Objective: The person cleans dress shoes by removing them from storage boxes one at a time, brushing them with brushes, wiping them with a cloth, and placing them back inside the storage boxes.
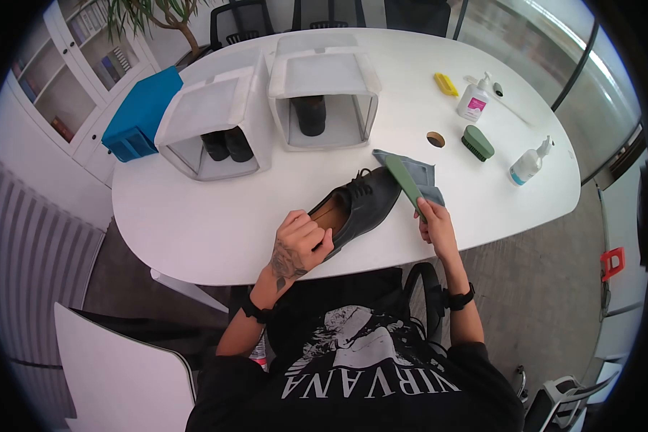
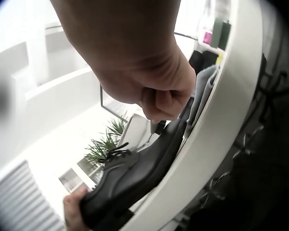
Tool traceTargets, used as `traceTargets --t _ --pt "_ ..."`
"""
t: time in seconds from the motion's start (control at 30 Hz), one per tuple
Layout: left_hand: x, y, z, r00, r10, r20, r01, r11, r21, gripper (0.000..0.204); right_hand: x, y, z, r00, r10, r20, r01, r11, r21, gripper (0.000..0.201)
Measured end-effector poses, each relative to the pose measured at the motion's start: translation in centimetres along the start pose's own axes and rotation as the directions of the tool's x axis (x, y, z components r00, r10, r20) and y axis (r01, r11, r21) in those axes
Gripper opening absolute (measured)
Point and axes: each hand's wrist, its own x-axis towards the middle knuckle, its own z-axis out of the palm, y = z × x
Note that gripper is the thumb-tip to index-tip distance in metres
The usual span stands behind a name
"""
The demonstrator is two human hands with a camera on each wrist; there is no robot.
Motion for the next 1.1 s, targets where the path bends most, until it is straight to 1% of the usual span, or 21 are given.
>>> traceTargets --t 0.03,0.1,0.13,0.17,0.23,0.3,0.37,0.43,0.47,0.5,0.57,0.6,0.7,0.73,0.77,0.87,0.9,0.97,1.0,1.03,1.1 --pt "0.0 0.0 0.2 1.0 0.003 -0.007 -0.003 1.0 0.001 0.028 -0.2 -0.6 0.1 1.0 -0.006 -0.001 0.006 1.0 -0.003 0.044" --pt "-0.4 0.2 0.6 0.999 0.022 -0.036 -0.022 1.0 0.005 0.029 -1.6 -1.8 1.3 0.989 0.08 0.122 -0.067 0.992 -0.103 0.046" --pt "-0.4 0.5 0.5 0.999 0.025 -0.026 -0.025 1.0 -0.003 0.029 -2.4 -1.7 2.4 0.964 0.116 0.24 -0.114 0.993 -0.021 0.045" --pt "-0.1 0.6 0.2 1.0 0.024 -0.019 -0.024 1.0 -0.004 0.029 -2.6 -1.1 3.0 0.973 0.07 0.218 -0.064 0.997 -0.034 0.048" --pt "0.1 0.5 0.3 0.999 0.028 -0.019 -0.028 1.0 -0.011 0.029 -0.7 -0.7 0.8 0.984 0.068 0.163 -0.044 0.988 -0.145 0.05" --pt "-0.2 0.5 0.4 0.999 0.025 -0.034 -0.025 1.0 0.005 0.03 1.4 0.0 -1.2 0.998 -0.054 0.009 0.055 0.994 -0.097 0.05" --pt "-0.1 0.6 0.4 0.999 0.026 -0.043 -0.027 1.0 -0.004 0.029 0.5 -0.5 -0.7 0.998 -0.004 0.071 0.017 0.983 -0.184 0.05" --pt "0.0 0.5 0.4 0.998 0.031 -0.045 -0.031 0.999 -0.013 0.029 -1.4 -0.5 1.3 0.967 0.079 0.242 -0.053 0.992 -0.111 0.05" --pt "-0.1 0.4 0.6 0.998 0.03 -0.052 -0.03 0.999 -0.013 0.029 -1.4 -0.4 1.2 0.977 0.042 0.211 -0.007 0.987 -0.163 0.05" --pt "-0.1 0.4 0.6 0.998 0.028 -0.059 -0.029 1.0 -0.012 0.029 -0.4 -1.1 -0.2 0.965 0.113 0.235 -0.067 0.979 -0.195 0.05" --pt "-0.3 0.6 0.5 0.999 0.008 -0.053 -0.009 1.0 -0.006 0.029 1.2 -1.2 -1.5 0.997 -0.006 0.074 0.015 0.993 -0.117 0.049" --pt "-0.3 0.7 0.5 0.999 -0.006 -0.049 0.006 1.0 0.001 0.029 1.4 -1.0 -1.3 0.998 -0.031 0.05 0.037 0.99 -0.136 0.049" --pt "-0.1 0.6 0.5 0.999 0.007 -0.051 -0.007 1.0 -0.014 0.028 -1.0 -0.6 1.7 0.95 0.095 0.297 -0.074 0.994 -0.081 0.049" --pt "0.0 0.5 0.6 0.999 0.01 -0.051 -0.011 1.0 -0.013 0.028 -1.0 -0.5 1.8 0.972 0.024 0.234 0.013 0.988 -0.155 0.049" --pt "-0.1 0.4 0.6 0.998 0.015 -0.064 -0.016 1.0 -0.016 0.029 0.1 -1.4 0.4 0.97 0.079 0.231 -0.024 0.972 -0.233 0.049" --pt "-0.4 0.6 0.6 0.998 -0.001 -0.066 0.0 1.0 -0.015 0.029 2.5 -2.5 -1.5 0.999 -0.026 0.033 0.034 0.961 -0.275 0.054" --pt "-0.3 0.6 0.7 0.998 -0.003 -0.062 0.003 1.0 -0.006 0.029 2.0 -2.2 -0.4 0.999 -0.027 0.032 0.035 0.96 -0.279 0.054" --pt "-0.2 0.7 0.7 0.998 0.005 -0.064 -0.006 1.0 -0.015 0.029 0.3 -1.2 2.4 0.971 0.037 0.238 0.025 0.967 -0.253 0.053" --pt "-0.1 0.5 0.5 0.998 0.006 -0.063 -0.007 1.0 -0.02 0.029 -0.1 -0.5 3.0 0.972 -0.106 0.211 0.166 0.944 -0.287 0.056" --pt "0.0 0.4 0.5 0.998 0.006 -0.067 -0.007 1.0 -0.013 0.029 0.9 -0.6 2.2 0.97 -0.112 0.216 0.172 0.942 -0.287 0.056" --pt "0.0 0.7 0.4 0.998 0.008 -0.067 -0.01 1.0 -0.024 0.029 3.8 -1.2 -0.5 0.99 -0.019 0.14 0.068 0.933 -0.354 0.058"
